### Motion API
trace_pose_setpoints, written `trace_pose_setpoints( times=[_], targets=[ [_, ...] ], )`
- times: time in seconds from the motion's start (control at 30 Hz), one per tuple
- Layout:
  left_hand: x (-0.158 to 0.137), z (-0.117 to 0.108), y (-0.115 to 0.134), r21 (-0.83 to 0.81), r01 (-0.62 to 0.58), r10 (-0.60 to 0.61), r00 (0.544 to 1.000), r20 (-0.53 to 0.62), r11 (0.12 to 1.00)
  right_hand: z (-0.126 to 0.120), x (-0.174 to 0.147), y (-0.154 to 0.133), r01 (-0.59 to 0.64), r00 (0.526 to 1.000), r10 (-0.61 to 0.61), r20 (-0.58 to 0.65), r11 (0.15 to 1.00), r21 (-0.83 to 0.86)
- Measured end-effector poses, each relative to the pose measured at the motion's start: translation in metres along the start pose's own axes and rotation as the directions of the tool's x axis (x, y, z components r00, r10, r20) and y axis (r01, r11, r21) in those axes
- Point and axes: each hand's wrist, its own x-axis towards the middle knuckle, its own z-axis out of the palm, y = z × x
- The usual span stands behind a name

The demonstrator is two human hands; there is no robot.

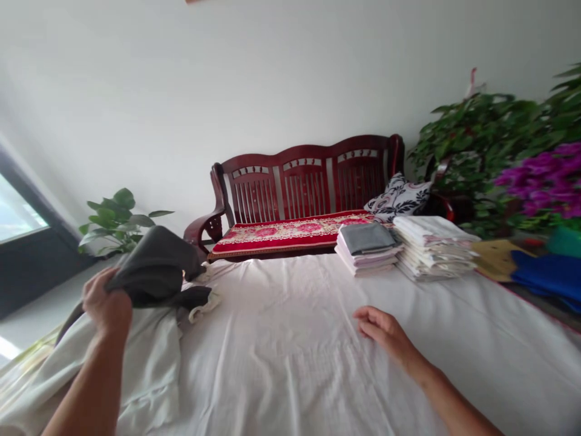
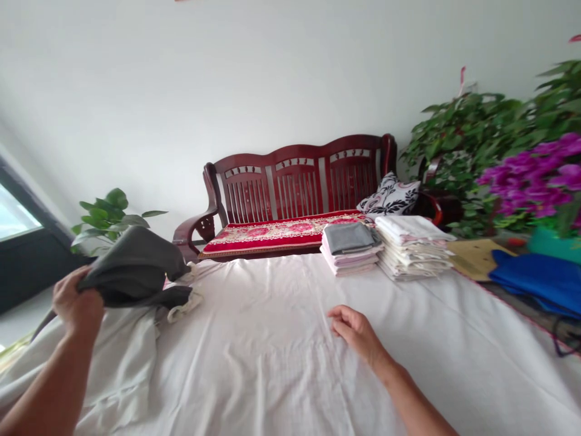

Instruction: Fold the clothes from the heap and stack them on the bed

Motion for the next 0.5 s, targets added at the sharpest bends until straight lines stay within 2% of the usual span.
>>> trace_pose_setpoints(
  times=[0.03,0.07,0.1,0.17,0.23,0.33,0.4,0.47,0.5],
  targets=[
    [-0.012,-0.001,-0.019,0.143,0.029,-0.042,0.996,0.084,0.989,0.0,0.0,0.001,0.002,1.0,-0.002,0.006,1.0,-0.005],
    [-0.023,-0.002,-0.036,0.285,0.021,-0.097,0.962,0.255,0.958,0.001,0.0,0.003,0.003,1.0,-0.003,0.011,1.0,-0.011],
    [-0.033,-0.002,-0.051,0.383,-0.035,-0.126,0.914,0.385,0.923,0.001,0.001,0.004,0.005,1.0,-0.005,0.016,1.0,-0.02],
    [-0.046,-0.002,-0.07,0.461,-0.188,-0.098,0.844,0.528,0.867,0.001,0.001,0.009,0.013,1.0,-0.012,0.024,0.999,-0.048],
    [-0.05,-0.004,-0.074,0.481,-0.244,-0.082,0.824,0.561,0.842,0.001,0.002,0.012,0.024,0.999,-0.022,0.028,0.996,-0.085],
    [-0.042,-0.009,-0.057,0.513,-0.163,-0.187,0.805,0.563,0.843,0.002,0.002,0.011,0.042,0.999,-0.04,0.019,0.992,-0.121],
    [-0.038,-0.011,-0.038,0.53,-0.132,-0.189,0.84,0.508,0.837,0.004,0.001,0.008,0.045,0.999,-0.044,0.007,0.992,-0.122],
    [-0.039,-0.01,-0.02,0.515,-0.172,-0.068,0.908,0.414,0.84,0.006,-0.001,0.004,0.037,0.999,-0.037,-0.003,0.992,-0.117],
    [-0.041,-0.007,-0.014,0.494,-0.217,0.013,0.924,0.383,0.842,0.007,-0.001,0.003,0.032,0.999,-0.033,-0.008,0.993,-0.118]
  ],
)
